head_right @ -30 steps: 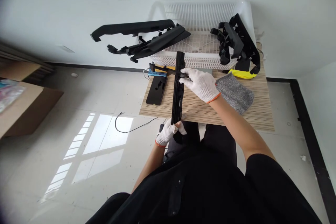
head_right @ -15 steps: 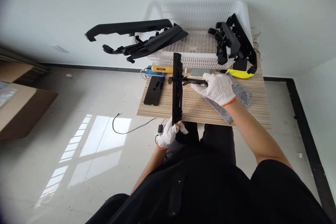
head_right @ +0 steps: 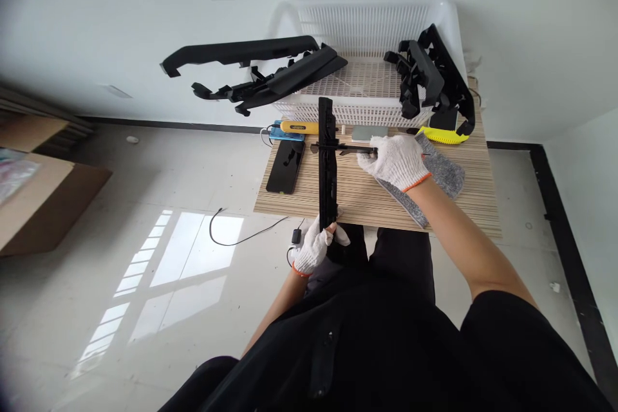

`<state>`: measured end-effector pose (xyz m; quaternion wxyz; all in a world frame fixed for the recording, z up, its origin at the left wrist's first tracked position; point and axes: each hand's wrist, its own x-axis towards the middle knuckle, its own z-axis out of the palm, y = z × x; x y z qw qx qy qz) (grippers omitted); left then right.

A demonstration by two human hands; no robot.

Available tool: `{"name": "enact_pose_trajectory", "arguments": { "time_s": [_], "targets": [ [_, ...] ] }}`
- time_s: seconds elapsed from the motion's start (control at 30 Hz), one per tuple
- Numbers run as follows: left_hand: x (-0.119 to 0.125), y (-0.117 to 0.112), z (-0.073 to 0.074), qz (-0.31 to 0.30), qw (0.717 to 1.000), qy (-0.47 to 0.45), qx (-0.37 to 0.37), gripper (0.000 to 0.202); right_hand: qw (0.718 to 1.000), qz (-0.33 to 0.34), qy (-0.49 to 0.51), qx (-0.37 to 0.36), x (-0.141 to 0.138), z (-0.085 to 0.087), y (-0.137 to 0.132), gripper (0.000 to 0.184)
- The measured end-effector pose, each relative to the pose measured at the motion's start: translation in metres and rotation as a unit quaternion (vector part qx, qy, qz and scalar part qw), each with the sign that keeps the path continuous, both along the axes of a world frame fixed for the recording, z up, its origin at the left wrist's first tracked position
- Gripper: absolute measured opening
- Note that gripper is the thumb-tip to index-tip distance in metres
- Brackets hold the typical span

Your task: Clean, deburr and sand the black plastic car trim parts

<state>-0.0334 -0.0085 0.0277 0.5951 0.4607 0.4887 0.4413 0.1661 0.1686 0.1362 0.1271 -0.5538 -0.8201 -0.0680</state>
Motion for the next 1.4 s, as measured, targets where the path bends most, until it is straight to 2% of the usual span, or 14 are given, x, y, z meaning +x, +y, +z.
{"name": "enact_pose_trajectory", "arguments": {
  "time_s": [0.13, 0.3, 0.47, 0.67, 0.8, 1.1, 1.4],
  "targets": [
    [-0.001, 0.001, -0.001, 0.002, 1.0, 0.002, -0.003, 0.043, 0.999, -0.006, -0.032, -0.016, -0.001, -0.001, 0.001, 0.044],
    [-0.003, 0.001, -0.004, 0.004, 1.0, 0.01, 0.001, 0.048, 0.997, 0.019, -0.07, -0.027, -0.002, 0.0, 0.001, 0.038],
    [-0.004, 0.001, -0.007, 0.014, 1.0, 0.021, -0.002, 0.047, 0.995, 0.029, -0.09, -0.04, -0.002, 0.004, 0.0, 0.043],
    [-0.002, 0.002, 0.002, 0.003, 1.0, 0.004, -0.016, 0.045, 0.992, 0.022, -0.107, -0.066, -0.004, 0.011, -0.003, 0.045],
    [-0.001, 0.003, 0.005, 0.013, 1.0, -0.006, -0.009, 0.048, 0.991, 0.02, -0.109, -0.077, -0.004, 0.014, -0.004, 0.05],
    [-0.002, 0.002, -0.003, 0.001, 1.0, -0.016, -0.002, 0.042, 0.991, 0.009, -0.096, -0.096, -0.004, 0.016, -0.006, 0.052],
    [-0.002, 0.003, 0.002, 0.0, 1.0, -0.011, -0.009, 0.04, 0.992, 0.011, -0.087, -0.093, -0.003, 0.017, -0.005, 0.053]
  ]
}}
